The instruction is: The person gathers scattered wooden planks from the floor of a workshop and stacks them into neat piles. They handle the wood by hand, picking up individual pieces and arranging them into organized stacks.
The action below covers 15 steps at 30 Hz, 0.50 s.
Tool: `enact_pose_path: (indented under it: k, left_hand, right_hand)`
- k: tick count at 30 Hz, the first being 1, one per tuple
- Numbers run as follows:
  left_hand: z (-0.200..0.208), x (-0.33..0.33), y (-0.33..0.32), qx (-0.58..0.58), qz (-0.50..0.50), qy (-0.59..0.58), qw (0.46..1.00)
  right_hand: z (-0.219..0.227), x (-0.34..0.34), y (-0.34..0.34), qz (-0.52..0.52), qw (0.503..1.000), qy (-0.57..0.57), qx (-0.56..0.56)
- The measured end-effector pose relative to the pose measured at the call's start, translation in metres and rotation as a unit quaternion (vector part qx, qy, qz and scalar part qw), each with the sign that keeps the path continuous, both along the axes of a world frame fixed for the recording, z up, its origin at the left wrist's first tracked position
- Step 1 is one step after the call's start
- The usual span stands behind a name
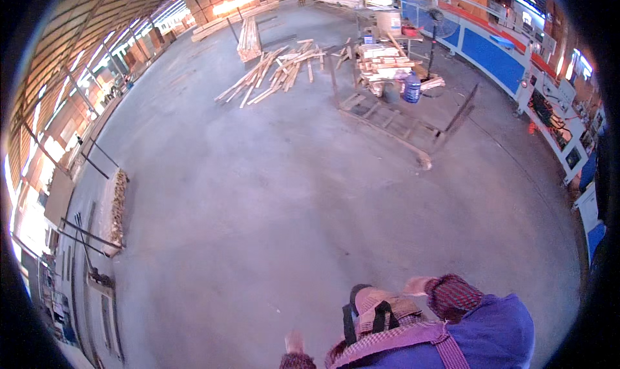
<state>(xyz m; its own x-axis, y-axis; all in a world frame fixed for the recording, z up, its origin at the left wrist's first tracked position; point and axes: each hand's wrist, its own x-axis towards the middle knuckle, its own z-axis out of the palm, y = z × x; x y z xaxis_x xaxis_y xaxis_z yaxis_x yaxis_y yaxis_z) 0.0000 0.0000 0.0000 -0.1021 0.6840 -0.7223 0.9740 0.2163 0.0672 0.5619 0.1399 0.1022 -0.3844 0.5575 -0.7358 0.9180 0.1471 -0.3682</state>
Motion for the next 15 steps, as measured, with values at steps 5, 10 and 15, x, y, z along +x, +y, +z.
enact_pose_path:
  k: [5,10,15]
  left_hand:
    - [0.092,-0.033,0.3,0.271,0.421,-0.499,0.707]
    - [-0.001,-0.163,0.387,0.305,0.052,-0.163,0.937]
    - [0.038,-0.203,0.394,-0.101,-0.131,0.042,0.985]
  right_hand:
    - [-0.121,0.013,0.097,0.181,0.973,-0.098,-0.105]
    - [-0.173,-0.097,0.263,0.151,0.968,-0.178,-0.094]
    - [-0.065,-0.342,0.536,-0.082,0.997,-0.004,-0.005]
